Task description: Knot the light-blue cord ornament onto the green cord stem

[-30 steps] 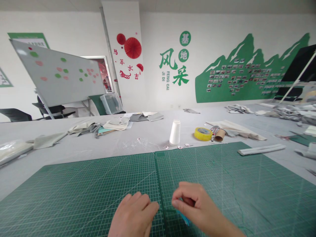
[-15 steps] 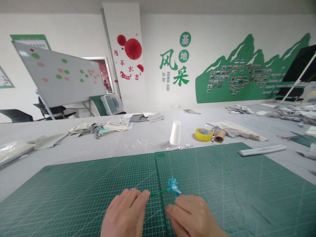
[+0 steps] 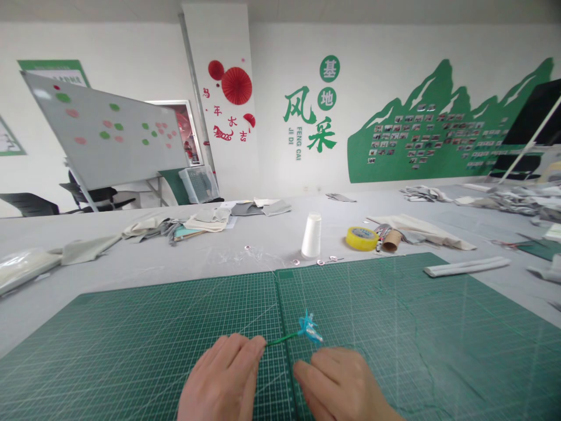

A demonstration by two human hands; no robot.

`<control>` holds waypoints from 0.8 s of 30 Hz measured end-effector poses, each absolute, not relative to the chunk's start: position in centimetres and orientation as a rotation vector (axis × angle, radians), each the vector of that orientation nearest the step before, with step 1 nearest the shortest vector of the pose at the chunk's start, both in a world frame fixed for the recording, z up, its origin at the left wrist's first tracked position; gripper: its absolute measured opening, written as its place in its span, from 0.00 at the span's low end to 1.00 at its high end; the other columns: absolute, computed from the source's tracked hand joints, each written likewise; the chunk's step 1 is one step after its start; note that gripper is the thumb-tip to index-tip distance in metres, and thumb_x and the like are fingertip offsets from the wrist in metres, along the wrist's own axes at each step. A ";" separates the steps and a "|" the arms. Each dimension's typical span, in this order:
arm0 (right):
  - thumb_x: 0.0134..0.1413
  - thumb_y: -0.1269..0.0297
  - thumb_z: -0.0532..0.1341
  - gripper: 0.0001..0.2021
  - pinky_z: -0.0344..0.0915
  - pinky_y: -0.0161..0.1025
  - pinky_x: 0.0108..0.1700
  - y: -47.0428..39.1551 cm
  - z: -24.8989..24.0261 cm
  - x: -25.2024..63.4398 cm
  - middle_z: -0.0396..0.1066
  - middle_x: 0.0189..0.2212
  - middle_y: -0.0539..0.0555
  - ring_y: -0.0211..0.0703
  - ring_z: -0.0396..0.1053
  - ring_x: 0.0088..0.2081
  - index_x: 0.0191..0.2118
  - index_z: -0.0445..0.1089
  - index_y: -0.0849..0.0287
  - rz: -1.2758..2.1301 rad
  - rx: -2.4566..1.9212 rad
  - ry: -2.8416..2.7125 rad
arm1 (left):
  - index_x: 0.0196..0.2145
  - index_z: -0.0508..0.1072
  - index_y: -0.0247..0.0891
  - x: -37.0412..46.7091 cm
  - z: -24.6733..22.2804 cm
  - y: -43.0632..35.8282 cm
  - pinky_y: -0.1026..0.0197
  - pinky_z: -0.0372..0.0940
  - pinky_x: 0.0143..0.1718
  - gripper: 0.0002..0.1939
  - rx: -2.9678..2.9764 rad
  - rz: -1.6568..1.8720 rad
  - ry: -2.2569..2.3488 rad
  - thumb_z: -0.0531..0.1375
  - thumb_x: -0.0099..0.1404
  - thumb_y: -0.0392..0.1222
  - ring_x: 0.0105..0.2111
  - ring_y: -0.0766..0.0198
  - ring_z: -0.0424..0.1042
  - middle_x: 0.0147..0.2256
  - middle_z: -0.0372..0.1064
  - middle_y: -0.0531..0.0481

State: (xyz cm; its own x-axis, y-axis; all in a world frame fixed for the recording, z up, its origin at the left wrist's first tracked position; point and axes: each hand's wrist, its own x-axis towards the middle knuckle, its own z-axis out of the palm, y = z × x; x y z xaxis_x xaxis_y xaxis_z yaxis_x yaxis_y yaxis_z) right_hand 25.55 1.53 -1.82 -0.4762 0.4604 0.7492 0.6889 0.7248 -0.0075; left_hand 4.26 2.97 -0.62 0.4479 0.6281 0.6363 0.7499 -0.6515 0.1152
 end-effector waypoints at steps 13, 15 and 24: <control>0.61 0.75 0.49 0.17 0.48 0.39 0.23 1.1 -2.0 26.0 0.62 0.17 0.49 0.39 0.57 0.19 0.25 0.68 0.60 -0.282 -0.954 -2.159 | 0.41 0.72 0.43 4.6 -0.8 2.8 0.63 0.70 0.33 0.09 -2.681 -1.199 -1.371 0.52 0.71 0.40 0.32 0.63 0.72 0.32 0.71 0.52; 0.62 0.75 0.49 0.17 0.48 0.39 0.23 1.1 -2.0 26.1 0.62 0.17 0.49 0.39 0.57 0.19 0.24 0.67 0.59 -0.270 -0.959 -2.144 | 0.41 0.72 0.43 4.7 -0.9 2.7 0.63 0.69 0.32 0.09 -2.686 -1.206 -1.400 0.52 0.71 0.40 0.31 0.63 0.72 0.31 0.71 0.52; 0.65 0.74 0.48 0.16 0.49 0.39 0.25 1.1 -2.2 26.4 0.66 0.19 0.49 0.40 0.60 0.21 0.32 0.70 0.60 -0.191 -0.931 -2.089 | 0.38 0.74 0.44 5.2 -0.7 2.3 0.65 0.68 0.33 0.09 -2.712 -1.298 -1.521 0.53 0.71 0.41 0.30 0.64 0.72 0.30 0.70 0.54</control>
State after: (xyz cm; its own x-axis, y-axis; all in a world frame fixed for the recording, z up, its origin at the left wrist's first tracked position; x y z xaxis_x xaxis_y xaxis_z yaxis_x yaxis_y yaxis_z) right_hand 26.41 1.13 -2.17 -0.3892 0.5516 0.7377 0.6764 0.7148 -0.1776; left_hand 5.17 2.28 -0.69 0.3048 0.8045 0.5097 0.6302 -0.5716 0.5254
